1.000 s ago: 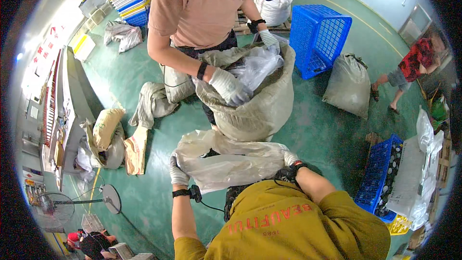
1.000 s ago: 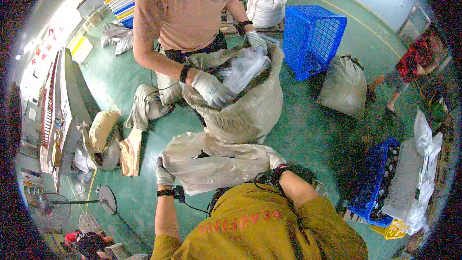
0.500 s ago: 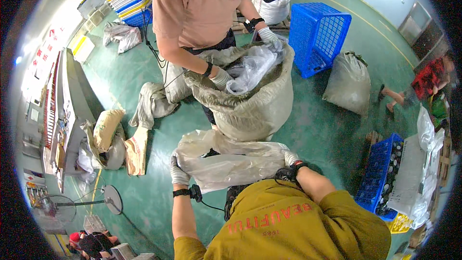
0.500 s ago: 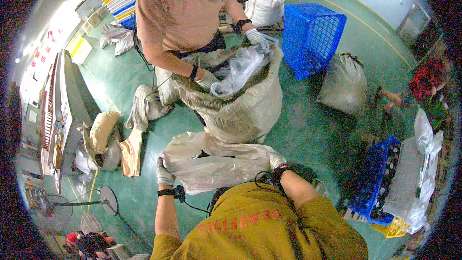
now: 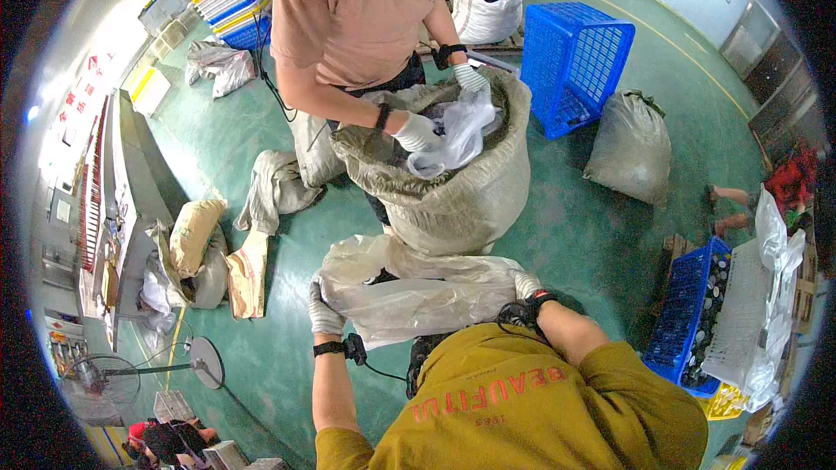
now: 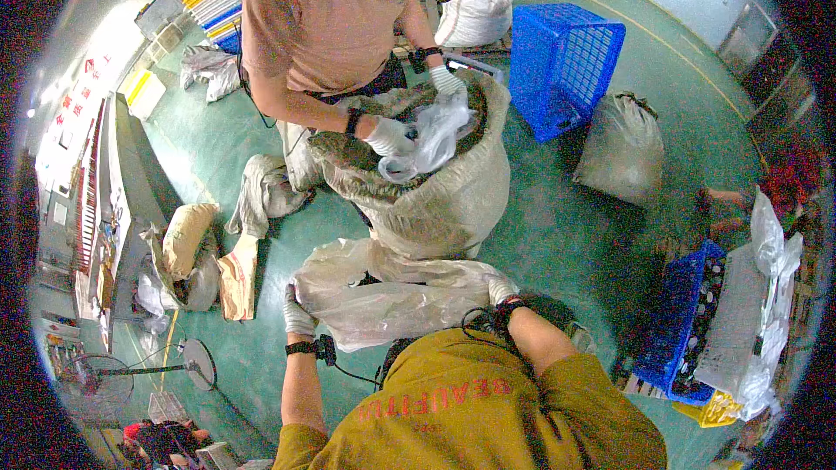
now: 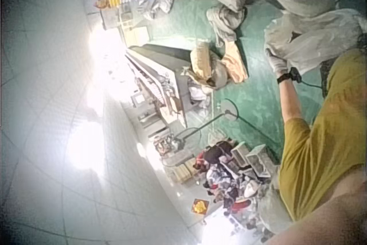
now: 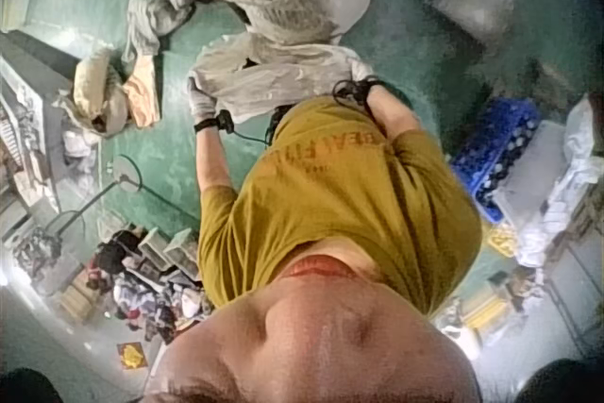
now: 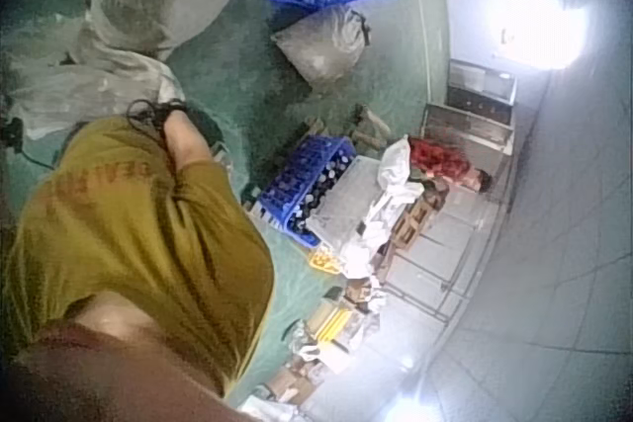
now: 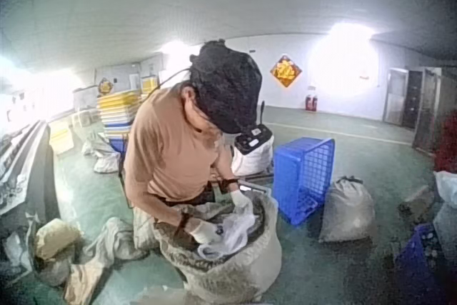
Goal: The recorder is working with a colleague to bag and weigh black plastic/rubber manufacturing parts.
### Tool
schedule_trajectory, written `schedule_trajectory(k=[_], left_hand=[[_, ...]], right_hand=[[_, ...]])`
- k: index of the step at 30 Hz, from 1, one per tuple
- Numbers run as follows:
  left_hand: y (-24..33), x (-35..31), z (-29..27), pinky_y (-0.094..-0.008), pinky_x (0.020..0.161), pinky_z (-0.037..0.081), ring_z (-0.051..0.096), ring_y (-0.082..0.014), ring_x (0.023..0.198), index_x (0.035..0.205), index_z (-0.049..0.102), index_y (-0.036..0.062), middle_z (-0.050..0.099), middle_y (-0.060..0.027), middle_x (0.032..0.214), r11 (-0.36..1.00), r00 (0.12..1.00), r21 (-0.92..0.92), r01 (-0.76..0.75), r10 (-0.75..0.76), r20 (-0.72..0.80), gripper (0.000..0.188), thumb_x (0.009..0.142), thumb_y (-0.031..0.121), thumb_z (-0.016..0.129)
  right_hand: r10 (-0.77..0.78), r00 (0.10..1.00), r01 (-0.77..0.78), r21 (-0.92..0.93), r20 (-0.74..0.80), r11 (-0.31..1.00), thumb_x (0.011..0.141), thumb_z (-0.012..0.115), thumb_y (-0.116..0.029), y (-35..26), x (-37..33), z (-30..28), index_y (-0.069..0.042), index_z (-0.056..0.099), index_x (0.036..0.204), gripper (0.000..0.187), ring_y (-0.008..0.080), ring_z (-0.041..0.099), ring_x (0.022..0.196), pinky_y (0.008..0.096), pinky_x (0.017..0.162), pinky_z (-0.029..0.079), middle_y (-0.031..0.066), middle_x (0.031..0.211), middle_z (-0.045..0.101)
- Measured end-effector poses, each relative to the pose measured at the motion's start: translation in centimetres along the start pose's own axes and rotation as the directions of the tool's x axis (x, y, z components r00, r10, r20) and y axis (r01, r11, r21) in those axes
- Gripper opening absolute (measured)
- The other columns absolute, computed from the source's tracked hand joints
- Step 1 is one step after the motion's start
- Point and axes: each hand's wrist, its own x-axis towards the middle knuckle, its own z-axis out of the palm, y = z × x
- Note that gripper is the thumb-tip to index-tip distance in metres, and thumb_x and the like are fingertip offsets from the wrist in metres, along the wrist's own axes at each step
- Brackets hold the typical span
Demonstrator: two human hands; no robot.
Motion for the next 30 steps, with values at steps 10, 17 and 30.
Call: schedule_trajectory(k=[10,17,30], left_hand=[[0.0,0.7,-1.2,-0.0405,0.096,0.042,0.051,-0.0263,0.111,0.122,0.053,0.0103,0.055,-0.0065,0.124,1.0,1.0,-0.002,0.0,0.0,-0.006,0.055,0.086,0.05,0.051],[0.0,0.2,-0.4,-0.0403,0.096,0.041,0.051,-0.026,0.112,0.123,0.053,0.0106,0.055,-0.0061,0.124,1.0,0.999,0.022,-0.017,0.017,-0.034,0.055,0.086,0.051,0.051],[0.0,0.6,-1.7,-0.0434,0.101,0.036,0.046,-0.029,0.119,0.127,0.05,0.0128,0.051,-0.0082,0.13,0.996,0.999,0.08,-0.042,0.044,-0.018,0.062,0.084,0.057,0.048]], right_hand=[[-0.03,0.999,0.026,0.131,0.024,0.991,0.086,0.057,-0.024,0.0,-2.1,0.9,0.001,0.048,0.125,0.047,0.029,0.054,0.107,0.038,0.094,0.041,0.0156,0.123,0.055],[-0.118,0.989,0.105,0.141,0.084,0.984,0.088,0.056,-0.02,-0.1,-2.7,1.0,-0.001,0.049,0.126,0.043,0.0293,0.054,0.107,0.0383,0.094,0.042,0.0154,0.123,0.055],[0.032,0.999,-0.03,0.139,-0.012,0.99,0.087,0.056,-0.028,-0.8,-3.8,1.8,0.0,0.047,0.127,0.05,0.0314,0.052,0.11,0.0431,0.094,0.041,0.017,0.126,0.052]])
